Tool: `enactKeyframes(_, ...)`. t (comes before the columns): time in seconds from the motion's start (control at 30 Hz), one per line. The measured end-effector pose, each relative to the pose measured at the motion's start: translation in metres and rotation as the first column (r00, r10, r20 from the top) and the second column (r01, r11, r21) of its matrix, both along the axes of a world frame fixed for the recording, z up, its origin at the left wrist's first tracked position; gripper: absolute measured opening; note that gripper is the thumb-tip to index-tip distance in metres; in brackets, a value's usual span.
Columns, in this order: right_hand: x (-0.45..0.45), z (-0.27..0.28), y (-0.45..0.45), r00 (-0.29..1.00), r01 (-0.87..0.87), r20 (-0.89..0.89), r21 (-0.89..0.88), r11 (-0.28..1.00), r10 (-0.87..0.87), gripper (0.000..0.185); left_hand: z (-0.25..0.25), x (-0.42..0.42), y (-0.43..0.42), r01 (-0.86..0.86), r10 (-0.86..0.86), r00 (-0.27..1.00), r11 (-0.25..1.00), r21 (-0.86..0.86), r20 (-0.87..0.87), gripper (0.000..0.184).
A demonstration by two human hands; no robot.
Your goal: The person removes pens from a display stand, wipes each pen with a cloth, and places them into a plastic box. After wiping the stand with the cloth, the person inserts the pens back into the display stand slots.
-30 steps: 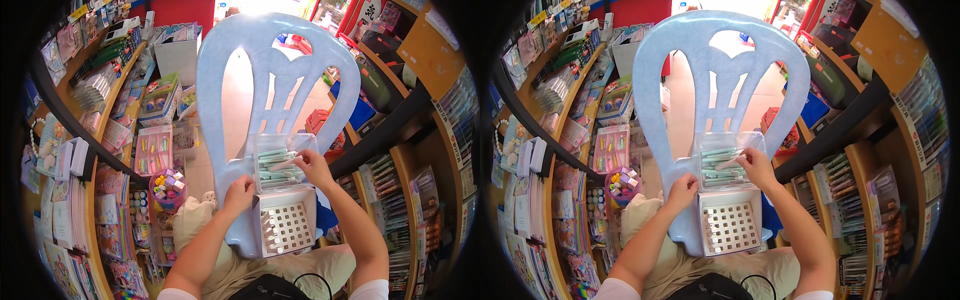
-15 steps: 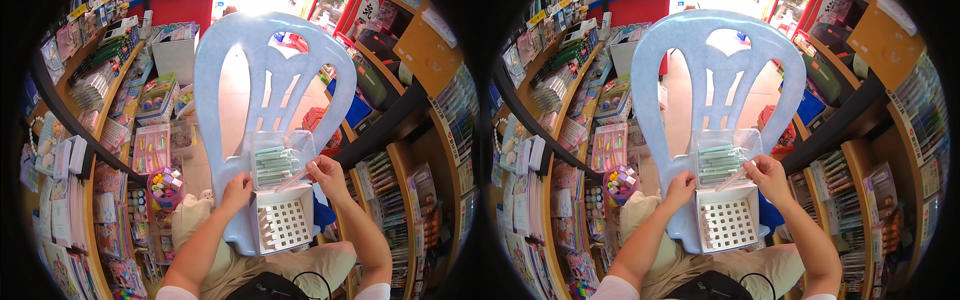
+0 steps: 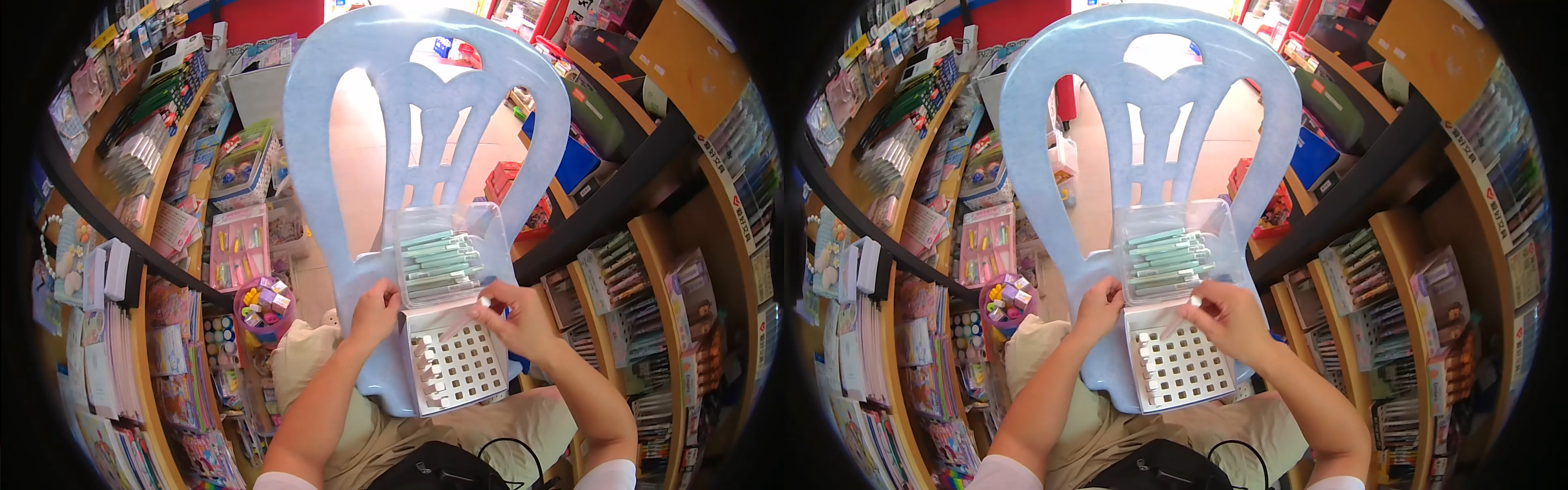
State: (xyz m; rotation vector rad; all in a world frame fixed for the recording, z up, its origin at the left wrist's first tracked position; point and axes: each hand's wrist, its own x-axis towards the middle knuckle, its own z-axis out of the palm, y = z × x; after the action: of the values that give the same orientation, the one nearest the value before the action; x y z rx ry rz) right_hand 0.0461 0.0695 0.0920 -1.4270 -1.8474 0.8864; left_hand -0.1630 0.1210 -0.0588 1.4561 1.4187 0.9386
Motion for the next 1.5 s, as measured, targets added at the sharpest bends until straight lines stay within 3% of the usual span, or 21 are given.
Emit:
enactKeyframes(0.13, 0.001, -0.019, -0.008, 0.983, -0.111, 0.157, 0.066, 0.992, 0.099, 0.028, -0.012, 0.002, 0.003, 0.007, -0.007, 1.0, 1.0, 0.029, 0.008, 0.011)
enactKeyframes(0.23, 0.001, -0.024, -0.017, 0.993, -0.089, 0.082, 0.005, 0.996, 0.088, 0.029, -0.016, 0.002, 0.004, 0.015, -0.015, 1.0, 1.0, 0.027, 0.006, 0.011)
enactKeyframes(0.47, 0.007, -0.003, -0.051, 0.973, -0.168, 0.156, -0.039, 0.985, 0.172, 0.031, -0.022, 0.003, 0.007, 0.018, -0.017, 1.0, 0.999, 0.049, -0.021, 0.011)
enactKeyframes(0.83, -0.007, -0.008, -0.077, 0.911, -0.361, 0.3, 0.245, 0.9, 0.284, 0.027, -0.013, 0.001, 0.003, 0.016, -0.014, 0.999, 0.999, 0.052, -0.048, 0.012)
enactKeyframes(0.93, -0.01, -0.007, -0.083, 0.882, -0.42, 0.337, 0.239, 0.876, 0.331, 0.027, -0.015, 0.001, 0.003, 0.014, -0.012, 0.999, 0.999, 0.05, -0.042, 0.012)
enactKeyframes(1.13, -0.013, -0.009, -0.085, 0.902, -0.405, 0.266, 0.255, 0.878, 0.339, 0.029, -0.017, 0.001, 0.004, 0.008, -0.007, 1.0, 0.999, 0.054, -0.017, 0.012)
enactKeyframes(1.33, -0.012, -0.03, -0.086, 0.941, -0.295, 0.21, 0.131, 0.946, 0.265, 0.026, -0.013, 0.002, 0.003, 0.01, -0.009, 1.0, 0.999, 0.054, -0.018, 0.012)
enactKeyframes(1.5, -0.007, -0.037, -0.083, 0.918, -0.35, 0.236, 0.099, 0.932, 0.319, 0.033, -0.007, 0.002, 0.002, 0.014, -0.013, 0.999, 1.0, 0.027, -0.051, 0.012)
